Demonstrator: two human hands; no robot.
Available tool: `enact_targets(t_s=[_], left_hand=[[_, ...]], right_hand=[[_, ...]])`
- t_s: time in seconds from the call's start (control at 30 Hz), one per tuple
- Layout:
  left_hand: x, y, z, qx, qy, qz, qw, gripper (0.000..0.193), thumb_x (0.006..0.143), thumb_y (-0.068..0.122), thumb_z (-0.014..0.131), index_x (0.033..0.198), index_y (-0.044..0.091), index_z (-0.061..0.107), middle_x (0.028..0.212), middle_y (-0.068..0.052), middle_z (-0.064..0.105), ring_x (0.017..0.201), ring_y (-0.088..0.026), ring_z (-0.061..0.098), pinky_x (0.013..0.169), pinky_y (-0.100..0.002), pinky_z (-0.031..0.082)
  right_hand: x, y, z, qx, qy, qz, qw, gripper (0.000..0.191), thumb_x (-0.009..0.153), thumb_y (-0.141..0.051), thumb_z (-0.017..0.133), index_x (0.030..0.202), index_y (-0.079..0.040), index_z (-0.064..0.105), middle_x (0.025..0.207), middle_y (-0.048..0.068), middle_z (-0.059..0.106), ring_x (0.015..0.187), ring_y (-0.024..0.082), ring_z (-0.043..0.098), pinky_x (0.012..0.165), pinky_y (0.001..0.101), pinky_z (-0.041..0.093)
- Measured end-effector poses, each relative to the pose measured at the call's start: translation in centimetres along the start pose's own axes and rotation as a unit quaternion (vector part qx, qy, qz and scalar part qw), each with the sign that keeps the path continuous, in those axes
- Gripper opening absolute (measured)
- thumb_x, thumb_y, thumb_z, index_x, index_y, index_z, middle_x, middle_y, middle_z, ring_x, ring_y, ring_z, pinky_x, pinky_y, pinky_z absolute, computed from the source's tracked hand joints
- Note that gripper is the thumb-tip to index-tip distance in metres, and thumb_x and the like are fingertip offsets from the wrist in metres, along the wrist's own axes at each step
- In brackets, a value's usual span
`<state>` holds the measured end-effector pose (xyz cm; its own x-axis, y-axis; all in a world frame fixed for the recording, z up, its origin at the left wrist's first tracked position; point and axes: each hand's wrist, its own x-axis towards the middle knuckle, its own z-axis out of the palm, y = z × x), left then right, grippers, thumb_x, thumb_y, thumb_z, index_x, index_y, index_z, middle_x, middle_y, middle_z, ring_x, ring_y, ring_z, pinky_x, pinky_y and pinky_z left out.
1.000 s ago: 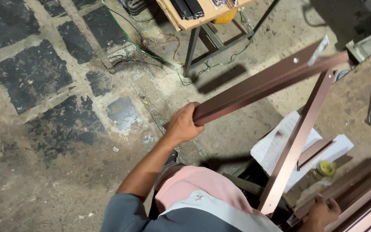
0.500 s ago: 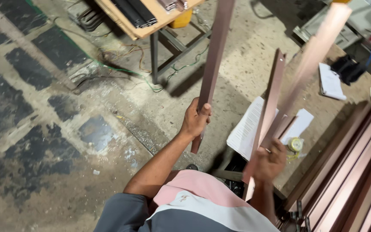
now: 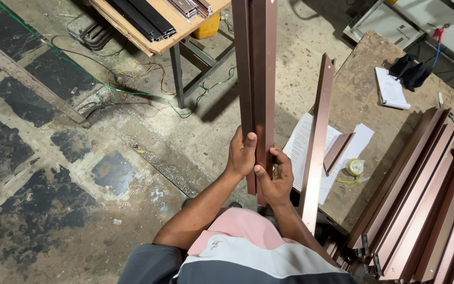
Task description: The person uses a tape measure to measure the length of several copper-colored metal profiles stacked on a workbench. They repeatedly extend the tape, align it with the profiles, and then retract it, handling the profiles one at a time.
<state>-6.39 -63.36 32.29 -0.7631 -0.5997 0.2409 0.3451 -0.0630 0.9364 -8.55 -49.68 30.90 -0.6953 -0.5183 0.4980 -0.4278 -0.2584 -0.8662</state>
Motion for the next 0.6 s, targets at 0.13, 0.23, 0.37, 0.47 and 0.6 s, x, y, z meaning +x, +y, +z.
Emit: enact_targets(t_s=[0.13, 0.23, 0.37, 0.47, 0.6], left_hand=[[-0.5, 0.7, -0.4, 0.003, -0.016, -0.005, 1.000, 0.084, 0.097, 0.077, 0.042, 0.128, 0.000, 0.055, 0.110, -0.009, 0.065, 0.103, -0.017, 0.064, 0.090, -0.033, 0.054], [-0.7, 1.1, -0.5, 0.010, -0.028, -0.011, 0.999, 0.088, 0.096, 0.079, 0.040, 0.132, 0.000, 0.053, 0.114, -0.011, 0.065, 0.107, -0.018, 0.064, 0.093, -0.034, 0.054], [-0.9, 1.0, -0.6, 0.003, -0.070, -0.010, 0.998, 0.095, 0.095, 0.083, 0.034, 0.142, 0.001, 0.046, 0.121, -0.011, 0.059, 0.117, -0.018, 0.062, 0.098, -0.034, 0.054], [-1.4, 0.4, -0.8, -0.005, -0.087, 0.002, 0.996, 0.098, 0.095, 0.084, 0.034, 0.145, 0.000, 0.043, 0.126, -0.012, 0.058, 0.121, -0.019, 0.059, 0.103, -0.035, 0.052], [-2.1, -0.6, -1.4, -0.052, -0.101, -0.034, 0.993, 0.096, 0.094, 0.083, 0.039, 0.133, -0.004, 0.052, 0.120, -0.013, 0.062, 0.110, -0.019, 0.061, 0.096, -0.037, 0.054]], right_hand=[[0.0, -0.2, -0.2, -0.010, -0.017, -0.010, 1.000, 0.054, 0.098, -0.006, 0.071, 0.144, -0.001, 0.043, 0.155, 0.022, 0.047, 0.142, 0.028, 0.051, 0.120, 0.0412, 0.043], [0.1, -0.2, -0.7, -0.009, -0.036, -0.013, 0.999, 0.054, 0.098, -0.004, 0.070, 0.144, -0.002, 0.042, 0.157, 0.024, 0.045, 0.143, 0.029, 0.050, 0.121, 0.0419, 0.043], [0.7, -0.4, -1.3, -0.007, -0.072, -0.014, 0.997, 0.060, 0.096, -0.003, 0.072, 0.144, -0.007, 0.037, 0.157, 0.024, 0.041, 0.143, 0.029, 0.051, 0.118, 0.0430, 0.048], [1.3, -1.0, -1.6, -0.042, -0.100, -0.027, 0.994, 0.068, 0.092, -0.004, 0.075, 0.145, -0.012, 0.033, 0.156, 0.023, 0.040, 0.141, 0.029, 0.054, 0.114, 0.0416, 0.053], [1.6, -1.7, -1.7, -0.107, -0.113, -0.078, 0.985, 0.075, 0.087, -0.002, 0.077, 0.147, -0.013, 0.034, 0.157, 0.023, 0.037, 0.143, 0.034, 0.049, 0.115, 0.0435, 0.046]])
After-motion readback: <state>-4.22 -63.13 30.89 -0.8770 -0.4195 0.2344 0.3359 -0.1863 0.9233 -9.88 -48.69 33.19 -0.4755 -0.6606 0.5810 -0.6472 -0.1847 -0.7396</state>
